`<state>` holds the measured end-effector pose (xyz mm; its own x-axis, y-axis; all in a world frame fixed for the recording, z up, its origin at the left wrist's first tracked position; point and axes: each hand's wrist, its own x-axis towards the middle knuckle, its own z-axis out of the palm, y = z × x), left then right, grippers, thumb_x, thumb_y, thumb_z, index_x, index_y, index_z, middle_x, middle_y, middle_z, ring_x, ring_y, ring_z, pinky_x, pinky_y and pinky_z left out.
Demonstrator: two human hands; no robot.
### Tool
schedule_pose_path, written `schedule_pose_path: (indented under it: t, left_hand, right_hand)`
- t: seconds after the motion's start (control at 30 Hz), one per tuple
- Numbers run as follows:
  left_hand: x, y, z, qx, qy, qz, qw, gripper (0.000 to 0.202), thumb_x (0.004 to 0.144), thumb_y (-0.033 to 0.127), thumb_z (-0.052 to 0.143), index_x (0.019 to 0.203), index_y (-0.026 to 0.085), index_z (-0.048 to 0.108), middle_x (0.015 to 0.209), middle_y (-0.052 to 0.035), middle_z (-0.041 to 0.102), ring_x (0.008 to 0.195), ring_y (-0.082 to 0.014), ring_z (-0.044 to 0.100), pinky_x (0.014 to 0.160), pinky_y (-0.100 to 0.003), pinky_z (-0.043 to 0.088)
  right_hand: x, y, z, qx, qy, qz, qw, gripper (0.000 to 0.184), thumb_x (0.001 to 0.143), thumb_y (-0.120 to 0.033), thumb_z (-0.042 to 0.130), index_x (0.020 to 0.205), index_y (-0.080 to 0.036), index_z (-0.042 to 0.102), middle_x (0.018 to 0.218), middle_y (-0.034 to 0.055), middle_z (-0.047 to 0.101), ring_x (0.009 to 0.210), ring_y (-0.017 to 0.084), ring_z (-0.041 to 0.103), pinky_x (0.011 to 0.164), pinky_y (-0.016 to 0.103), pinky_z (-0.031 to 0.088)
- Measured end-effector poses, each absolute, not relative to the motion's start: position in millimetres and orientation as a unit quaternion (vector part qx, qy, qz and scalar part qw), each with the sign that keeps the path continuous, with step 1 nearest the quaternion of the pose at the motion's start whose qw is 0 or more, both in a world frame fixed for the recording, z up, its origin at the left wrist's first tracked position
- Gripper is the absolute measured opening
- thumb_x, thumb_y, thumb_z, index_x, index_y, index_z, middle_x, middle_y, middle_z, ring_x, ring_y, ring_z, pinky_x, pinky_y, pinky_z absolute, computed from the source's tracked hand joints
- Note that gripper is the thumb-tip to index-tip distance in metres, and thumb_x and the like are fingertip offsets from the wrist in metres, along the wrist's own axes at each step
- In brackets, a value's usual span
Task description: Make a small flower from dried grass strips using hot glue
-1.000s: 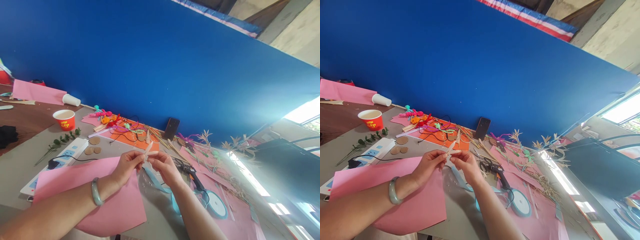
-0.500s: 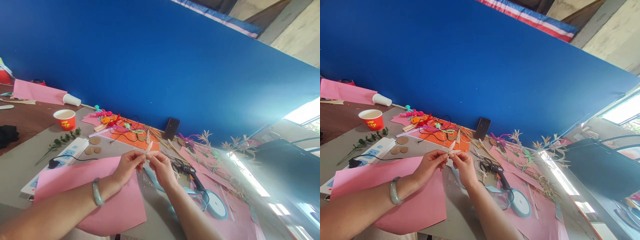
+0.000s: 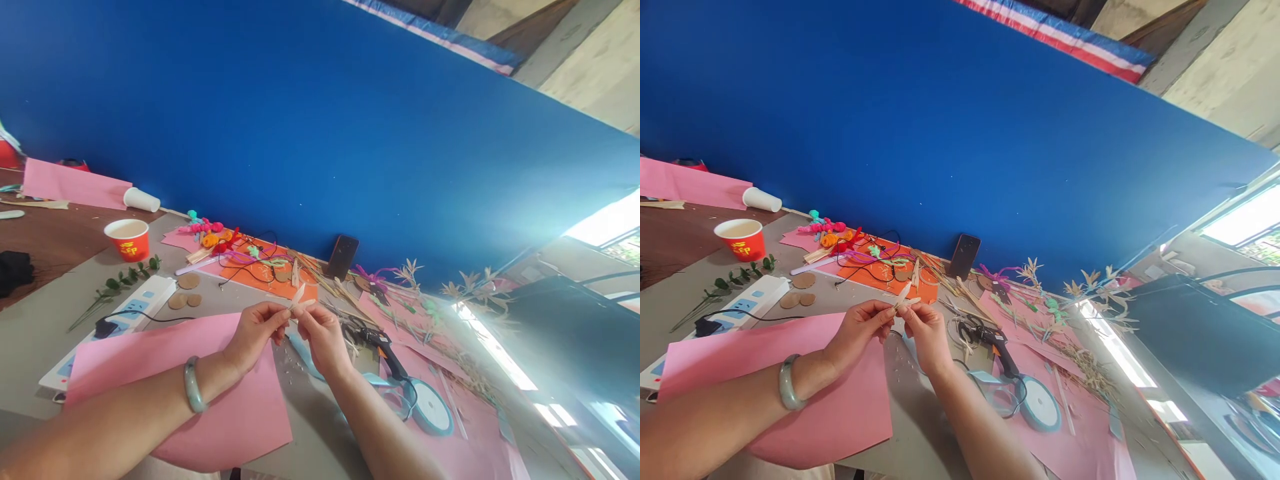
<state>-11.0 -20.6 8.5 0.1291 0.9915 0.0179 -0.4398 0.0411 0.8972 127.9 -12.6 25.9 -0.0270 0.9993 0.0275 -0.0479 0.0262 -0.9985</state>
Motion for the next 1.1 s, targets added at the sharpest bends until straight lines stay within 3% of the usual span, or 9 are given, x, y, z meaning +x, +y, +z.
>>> schedule_pose_path:
  t: [0.5,0.93,1.1]
  left_hand:
    - [-11.2,-21.9,14.9,0.404,0.353,0.558,0.633,0.026,0.069,0.039,0.072,0.072,0.014,0.066,0.059,0.0012,0.057,0.050,-0.0093,0.051,0.048,-0.022,0.041]
    - [-12.5,-20.0,9.9,0.408,0.337,0.548,0.648,0.022,0.074,0.037,0.069,0.077,0.015,0.064,0.058,0.0024,0.055,0.053,-0.0093,0.050,0.052,-0.022,0.040]
    - [-13.4,-15.4,2.8,0.406,0.351,0.576,0.616,0.020,0.074,0.035,0.070,0.079,0.015,0.066,0.065,0.0006,0.060,0.064,-0.0113,0.053,0.065,-0.024,0.044]
  right_hand:
    - [130.7,-12.2,27.3,-0.467,-0.494,0.539,0.497,0.032,0.071,-0.046,0.071,0.061,-0.018,0.059,0.053,-0.0040,0.049,0.046,0.008,0.032,0.046,0.025,0.025]
    - [129.8,-14.0,28.0,-0.432,-0.453,0.585,0.515,0.020,0.068,-0.032,0.074,0.067,-0.018,0.061,0.057,-0.0050,0.050,0.046,0.006,0.033,0.045,0.023,0.024]
    - [129.4,-15.2,26.1,-0.450,-0.474,0.571,0.496,0.018,0.064,-0.025,0.076,0.075,-0.019,0.064,0.063,-0.0047,0.056,0.049,0.006,0.039,0.046,0.022,0.029]
